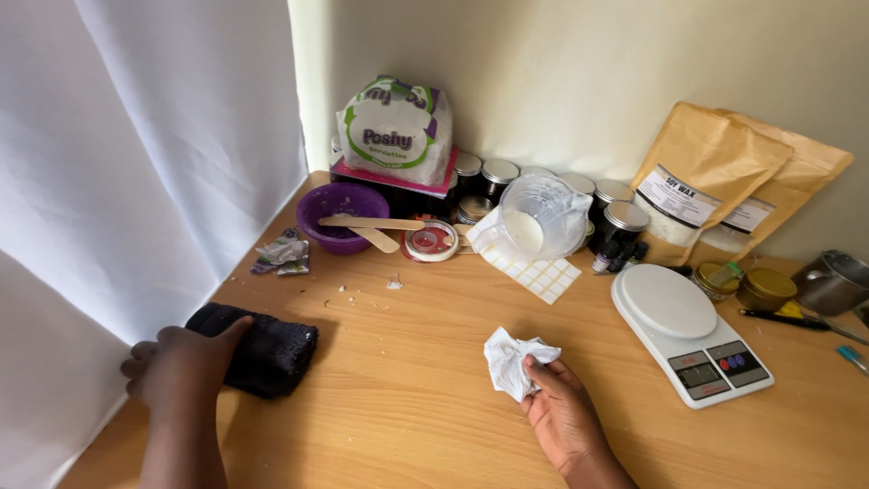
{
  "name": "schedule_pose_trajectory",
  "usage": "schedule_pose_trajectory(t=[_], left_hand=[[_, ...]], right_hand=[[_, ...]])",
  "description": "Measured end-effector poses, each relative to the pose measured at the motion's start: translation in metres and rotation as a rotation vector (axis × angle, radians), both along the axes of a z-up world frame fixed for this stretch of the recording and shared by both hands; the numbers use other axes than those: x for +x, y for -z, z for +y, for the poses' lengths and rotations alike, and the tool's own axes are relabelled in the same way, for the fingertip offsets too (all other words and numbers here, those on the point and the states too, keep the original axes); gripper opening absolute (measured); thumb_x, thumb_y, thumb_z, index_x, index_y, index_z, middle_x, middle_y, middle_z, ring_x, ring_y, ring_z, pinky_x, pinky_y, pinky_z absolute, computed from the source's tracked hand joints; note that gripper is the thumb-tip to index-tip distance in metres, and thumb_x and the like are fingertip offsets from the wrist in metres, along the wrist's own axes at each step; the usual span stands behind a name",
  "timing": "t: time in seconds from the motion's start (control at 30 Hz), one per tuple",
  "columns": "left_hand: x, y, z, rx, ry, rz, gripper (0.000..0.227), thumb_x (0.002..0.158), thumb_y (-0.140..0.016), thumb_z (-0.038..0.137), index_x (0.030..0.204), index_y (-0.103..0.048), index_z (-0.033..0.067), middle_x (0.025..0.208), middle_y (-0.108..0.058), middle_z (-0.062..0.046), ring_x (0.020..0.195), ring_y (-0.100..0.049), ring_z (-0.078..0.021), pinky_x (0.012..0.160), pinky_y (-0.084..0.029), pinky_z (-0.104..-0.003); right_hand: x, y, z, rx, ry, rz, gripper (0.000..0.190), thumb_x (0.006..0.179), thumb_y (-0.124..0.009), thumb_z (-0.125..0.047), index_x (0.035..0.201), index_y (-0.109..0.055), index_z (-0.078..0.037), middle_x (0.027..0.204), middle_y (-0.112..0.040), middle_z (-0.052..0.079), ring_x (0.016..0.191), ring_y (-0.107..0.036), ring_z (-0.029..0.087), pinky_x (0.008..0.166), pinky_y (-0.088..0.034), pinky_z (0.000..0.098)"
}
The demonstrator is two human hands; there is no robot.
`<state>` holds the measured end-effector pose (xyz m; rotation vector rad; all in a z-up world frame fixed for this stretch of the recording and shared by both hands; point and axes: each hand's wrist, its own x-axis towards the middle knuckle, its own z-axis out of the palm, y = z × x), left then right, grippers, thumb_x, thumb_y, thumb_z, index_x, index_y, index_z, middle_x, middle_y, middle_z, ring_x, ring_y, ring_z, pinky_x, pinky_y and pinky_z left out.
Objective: Cleaning a candle-making workspace by wiping the table and digital scale with paper towels and moving supplies.
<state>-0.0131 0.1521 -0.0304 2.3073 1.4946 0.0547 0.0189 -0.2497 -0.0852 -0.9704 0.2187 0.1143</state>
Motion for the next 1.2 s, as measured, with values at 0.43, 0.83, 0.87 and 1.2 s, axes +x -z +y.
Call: schedule_pose_trajectory(t=[0.43,0.83,0.87,1.2], left_hand=[[0.001,-0.019,0.012,-0.513,0.137,-0.467,0.034,0.063,-0.081,0.018,0.085,-0.061,0.0028,0.074,-0.064,-0.015,0.062,-0.058,-0.0272,0.054,-0.042,-0.036],[-0.009,-0.071,-0.035,-0.903,0.347,-0.661,0.035,0.066,-0.069,-0.005,0.101,-0.069,-0.0064,0.084,-0.068,-0.023,0.070,-0.061,-0.0365,0.060,-0.046,-0.039],[-0.010,-0.082,-0.046,-0.850,0.363,-0.646,0.038,0.062,-0.070,-0.008,0.100,-0.072,-0.0026,0.083,-0.069,-0.022,0.070,-0.062,-0.0356,0.059,-0.044,-0.037],[0.039,-0.048,-0.141,-1.335,0.269,-0.991,0.024,0.068,-0.068,0.007,0.091,-0.062,0.0065,0.075,-0.067,-0.014,0.058,-0.061,-0.0263,0.050,-0.051,-0.037]], right_hand=[[0.001,0.002,-0.002,0.002,0.020,0.023,0.024,0.084,-0.057,-0.005,0.108,-0.058,-0.004,0.114,-0.064,0.013,0.108,-0.057,0.022,0.087,-0.043,0.0350],[0.000,0.003,-0.003,0.006,0.016,0.028,0.019,0.084,-0.058,-0.004,0.103,-0.060,-0.005,0.109,-0.066,0.012,0.102,-0.059,0.020,0.083,-0.044,0.0337],[0.000,0.002,-0.003,0.003,0.017,0.035,0.018,0.085,-0.058,-0.004,0.103,-0.060,-0.005,0.108,-0.066,0.012,0.100,-0.059,0.020,0.082,-0.044,0.0329],[0.000,-0.001,-0.005,0.045,0.029,0.023,0.022,0.083,-0.058,-0.003,0.105,-0.060,-0.005,0.110,-0.065,0.011,0.104,-0.058,0.019,0.086,-0.044,0.0337]])
